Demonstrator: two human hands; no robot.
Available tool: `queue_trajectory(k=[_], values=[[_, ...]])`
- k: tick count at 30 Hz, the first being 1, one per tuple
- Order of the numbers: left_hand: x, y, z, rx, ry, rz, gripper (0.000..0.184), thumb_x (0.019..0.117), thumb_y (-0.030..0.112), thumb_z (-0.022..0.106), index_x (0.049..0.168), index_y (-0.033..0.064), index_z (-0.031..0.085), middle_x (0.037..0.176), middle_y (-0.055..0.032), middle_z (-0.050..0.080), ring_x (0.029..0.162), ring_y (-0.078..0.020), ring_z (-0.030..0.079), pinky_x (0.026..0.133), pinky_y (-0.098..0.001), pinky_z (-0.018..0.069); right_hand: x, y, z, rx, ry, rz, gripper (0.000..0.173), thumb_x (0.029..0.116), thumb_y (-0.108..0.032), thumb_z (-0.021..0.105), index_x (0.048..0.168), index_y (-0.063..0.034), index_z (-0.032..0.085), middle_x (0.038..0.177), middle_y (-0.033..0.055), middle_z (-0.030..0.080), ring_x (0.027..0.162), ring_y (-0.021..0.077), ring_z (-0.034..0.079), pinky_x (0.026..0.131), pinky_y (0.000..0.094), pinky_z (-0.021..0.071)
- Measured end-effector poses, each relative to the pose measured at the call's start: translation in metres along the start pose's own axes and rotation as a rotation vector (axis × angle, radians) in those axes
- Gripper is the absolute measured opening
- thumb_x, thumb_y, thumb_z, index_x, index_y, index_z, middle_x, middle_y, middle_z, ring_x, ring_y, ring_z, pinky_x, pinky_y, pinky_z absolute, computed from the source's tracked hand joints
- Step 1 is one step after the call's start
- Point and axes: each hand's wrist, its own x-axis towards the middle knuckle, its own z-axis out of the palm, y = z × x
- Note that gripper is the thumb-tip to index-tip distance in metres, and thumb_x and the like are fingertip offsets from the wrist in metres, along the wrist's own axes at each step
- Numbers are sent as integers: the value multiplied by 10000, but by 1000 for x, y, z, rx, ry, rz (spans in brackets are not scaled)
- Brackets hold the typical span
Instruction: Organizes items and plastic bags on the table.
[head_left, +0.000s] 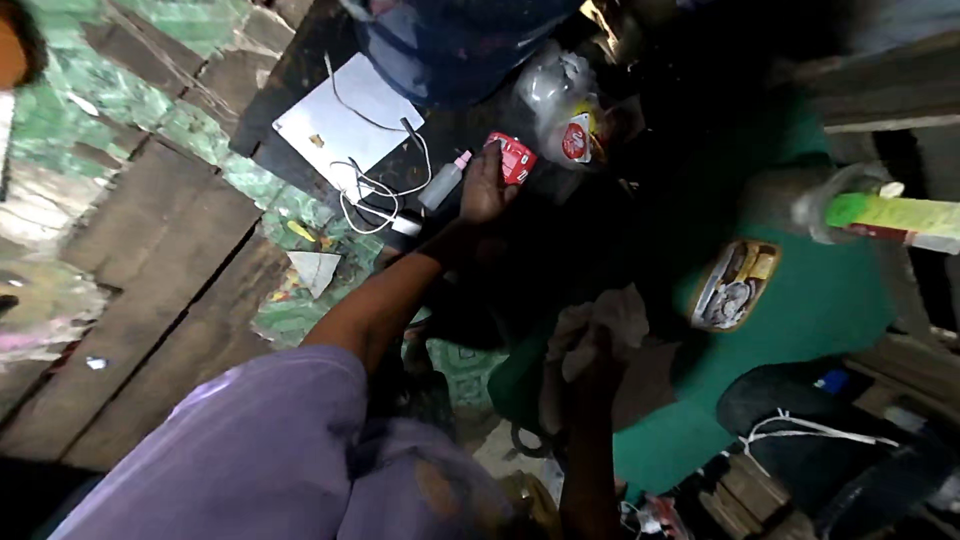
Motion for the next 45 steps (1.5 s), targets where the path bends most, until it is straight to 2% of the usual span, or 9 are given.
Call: queue_trajectory(k=[4,10,15,21,24,27,33,41,45], values=[[-44,-2,-9,-65,21,187,721,951,200,722,1555,6,381,1544,-243,456,1441,-375,443,1207,-495,362,-6,5,-5,3,-51,-45,421,1050,-282,570,1370,-10,536,1055,106,687,853,126,684,759,327,611],[-179,-38,-8,-181,22,62,492,1041,170,565,1468,-53,464,1432,-282,529,1348,-389,530,1151,-494,429,-2,22,-18,-175,-197,-336,373,1076,-282,518,1260,31,604,1008,122,672,852,130,655,785,335,583],[-308,-97,0,-127,126,-49,401,1062,144,518,1411,-51,534,1370,-271,587,1285,-373,585,1115,-480,460,22,51,-28,-145,-296,-498,401,1047,-278,569,1317,19,570,1107,116,655,944,123,634,867,341,558],[-443,-157,15,-118,319,-195,365,1083,164,483,1355,-60,580,1324,-280,617,1233,-383,619,1085,-519,477,11,53,-51,458,-641,-388,241,1075,-259,514,1248,-92,508,897,18,648,688,103,639,630,263,576],[-492,-155,18,-157,345,-241,360,1098,207,466,1338,-30,591,1271,-260,638,1134,-372,652,1009,-539,510,-20,65,-84,421,-703,-414,263,1076,-258,519,1266,-77,505,883,27,671,681,111,656,633,276,592],[-507,-147,15,-160,320,-198,339,1094,179,471,1309,-37,621,1221,-251,669,1095,-354,674,1005,-527,516,-28,81,-117,289,-719,-410,320,1078,-257,506,1331,-61,503,962,47,681,746,123,663,671,294,586],[-490,-127,-24,-162,270,-97,342,1100,199,469,1297,-35,622,1157,-257,680,1036,-361,681,963,-543,525,-3,114,-183,517,-592,-271,255,1040,-132,411,1282,-126,488,1128,49,665,810,129,670,684,301,574],[-433,-97,-72,-132,233,-11,379,1110,255,450,1294,-28,620,1164,-257,682,1055,-366,683,975,-559,520,16,156,-239,565,-240,-70,208,1033,-138,470,1226,-96,534,945,54,633,758,143,637,643,318,557],[-405,-76,-77,-142,217,34,361,1107,227,448,1282,-30,631,1145,-238,692,1048,-322,689,982,-510,523,15,169,-246,481,-111,-28,297,1047,-198,493,1303,-50,521,1030,104,611,842,179,619,721,366,549]])
